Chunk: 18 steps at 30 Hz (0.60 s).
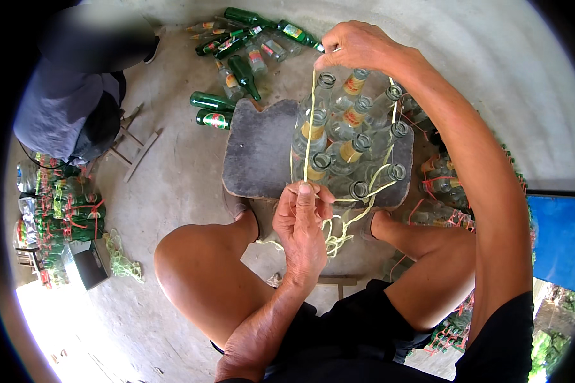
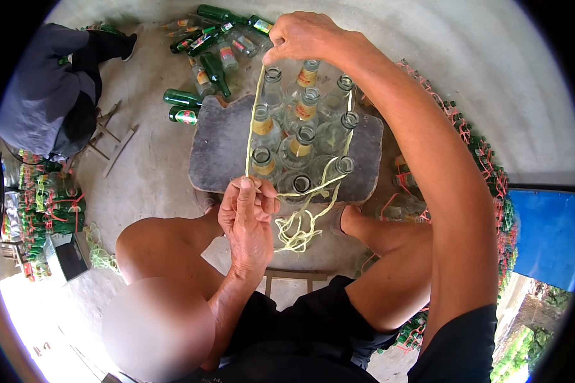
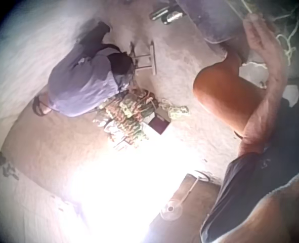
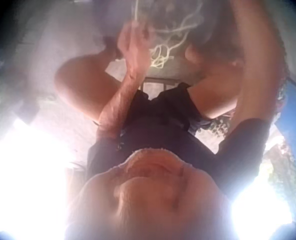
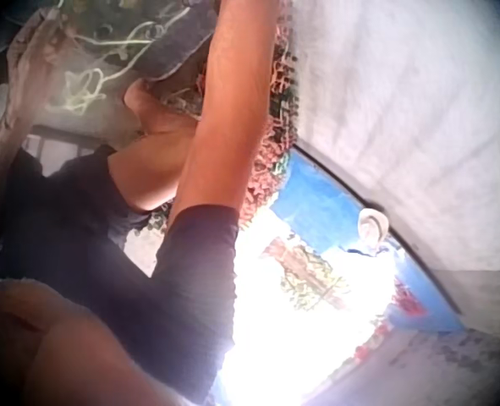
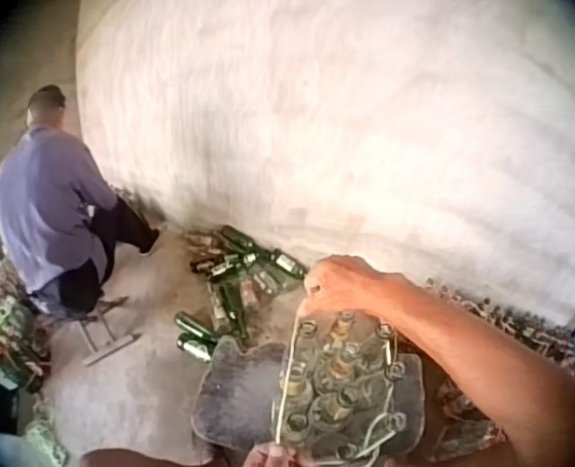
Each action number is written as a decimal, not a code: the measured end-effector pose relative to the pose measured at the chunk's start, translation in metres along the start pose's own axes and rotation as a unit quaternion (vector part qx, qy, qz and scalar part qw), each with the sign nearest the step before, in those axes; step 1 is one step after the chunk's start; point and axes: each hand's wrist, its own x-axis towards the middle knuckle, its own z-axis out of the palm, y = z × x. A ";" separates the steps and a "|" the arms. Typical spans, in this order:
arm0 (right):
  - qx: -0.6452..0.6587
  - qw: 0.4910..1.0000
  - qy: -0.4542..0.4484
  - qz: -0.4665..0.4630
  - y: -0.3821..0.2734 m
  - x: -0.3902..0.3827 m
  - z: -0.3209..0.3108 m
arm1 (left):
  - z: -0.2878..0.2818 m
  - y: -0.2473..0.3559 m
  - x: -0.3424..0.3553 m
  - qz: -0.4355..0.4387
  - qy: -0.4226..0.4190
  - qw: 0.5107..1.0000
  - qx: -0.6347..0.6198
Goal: The person sits on the floor and ties a bundle of green glass bottles together using a yellow rope. They arrange the bottles on a small wooden board, wrap the rope around the necks, and tie knots to secure the bundle.
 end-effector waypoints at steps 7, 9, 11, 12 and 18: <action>0.141 0.984 -0.100 0.048 0.033 0.007 0.014 | 0.002 0.000 0.004 -0.017 0.005 1.000 0.008; 0.186 0.977 -0.089 0.060 0.043 0.005 0.025 | 0.003 0.003 0.005 -0.015 0.013 1.000 0.017; 0.232 0.961 -0.112 0.100 0.033 0.004 0.022 | 0.002 0.003 0.007 -0.012 0.019 0.999 0.024; 0.252 0.948 -0.141 0.135 0.031 0.002 0.016 | 0.001 0.003 0.008 -0.012 0.019 0.999 0.024; 0.291 0.922 -0.185 0.179 0.045 0.002 0.018 | 0.005 0.004 0.012 -0.012 0.035 0.998 0.056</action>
